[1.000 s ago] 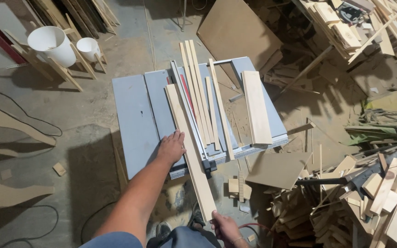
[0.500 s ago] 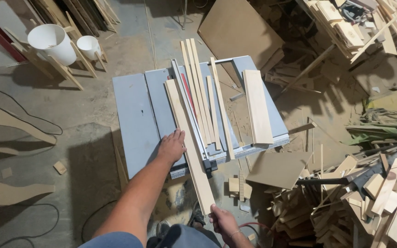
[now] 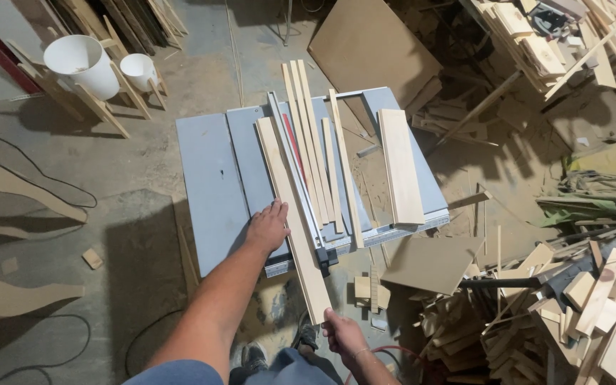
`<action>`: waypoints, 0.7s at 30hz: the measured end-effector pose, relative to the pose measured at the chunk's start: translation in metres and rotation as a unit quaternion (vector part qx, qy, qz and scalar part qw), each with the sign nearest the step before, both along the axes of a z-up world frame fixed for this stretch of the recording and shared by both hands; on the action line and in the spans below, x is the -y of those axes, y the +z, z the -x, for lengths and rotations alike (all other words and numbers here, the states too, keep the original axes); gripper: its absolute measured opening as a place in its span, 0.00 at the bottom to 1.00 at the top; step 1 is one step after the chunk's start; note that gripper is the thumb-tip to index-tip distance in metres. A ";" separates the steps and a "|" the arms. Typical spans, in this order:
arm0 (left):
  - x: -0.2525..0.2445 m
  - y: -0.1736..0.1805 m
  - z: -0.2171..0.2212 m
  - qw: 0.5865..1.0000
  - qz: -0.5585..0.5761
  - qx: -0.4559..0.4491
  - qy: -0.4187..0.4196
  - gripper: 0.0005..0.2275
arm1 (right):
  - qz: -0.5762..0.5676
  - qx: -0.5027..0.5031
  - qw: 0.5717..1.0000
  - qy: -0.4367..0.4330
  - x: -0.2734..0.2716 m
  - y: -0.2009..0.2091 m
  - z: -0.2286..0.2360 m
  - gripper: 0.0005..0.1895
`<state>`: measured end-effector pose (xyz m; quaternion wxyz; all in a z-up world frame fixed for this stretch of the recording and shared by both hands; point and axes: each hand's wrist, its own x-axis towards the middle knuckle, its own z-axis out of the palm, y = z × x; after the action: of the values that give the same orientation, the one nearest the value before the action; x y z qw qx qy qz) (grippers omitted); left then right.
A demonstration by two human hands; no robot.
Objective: Organizing and aligning thin wooden strips on a table saw surface.
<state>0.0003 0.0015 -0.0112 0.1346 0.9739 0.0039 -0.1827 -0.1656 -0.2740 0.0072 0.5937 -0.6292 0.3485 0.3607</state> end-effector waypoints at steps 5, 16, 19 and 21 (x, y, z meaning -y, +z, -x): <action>0.001 0.004 0.001 1.000 -0.002 -0.008 0.001 0.35 | -0.012 0.013 1.000 0.004 -0.005 0.009 -0.004 0.19; 0.002 0.015 0.002 1.000 -0.002 -0.027 0.010 0.35 | -0.008 0.015 1.000 0.003 -0.016 0.017 -0.015 0.17; 0.002 0.014 0.002 1.000 0.009 -0.012 0.012 0.35 | -0.020 0.024 0.999 0.005 -0.013 0.000 -0.017 0.19; 0.003 0.026 0.004 0.999 0.005 -0.039 0.014 0.35 | -0.028 0.020 0.999 0.006 -0.014 -0.004 -0.019 0.19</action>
<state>-0.0037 -0.0012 0.0145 0.1419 0.9652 0.0216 -0.2185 -0.1471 -0.2604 0.0031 0.6155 -0.6218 0.3228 0.3610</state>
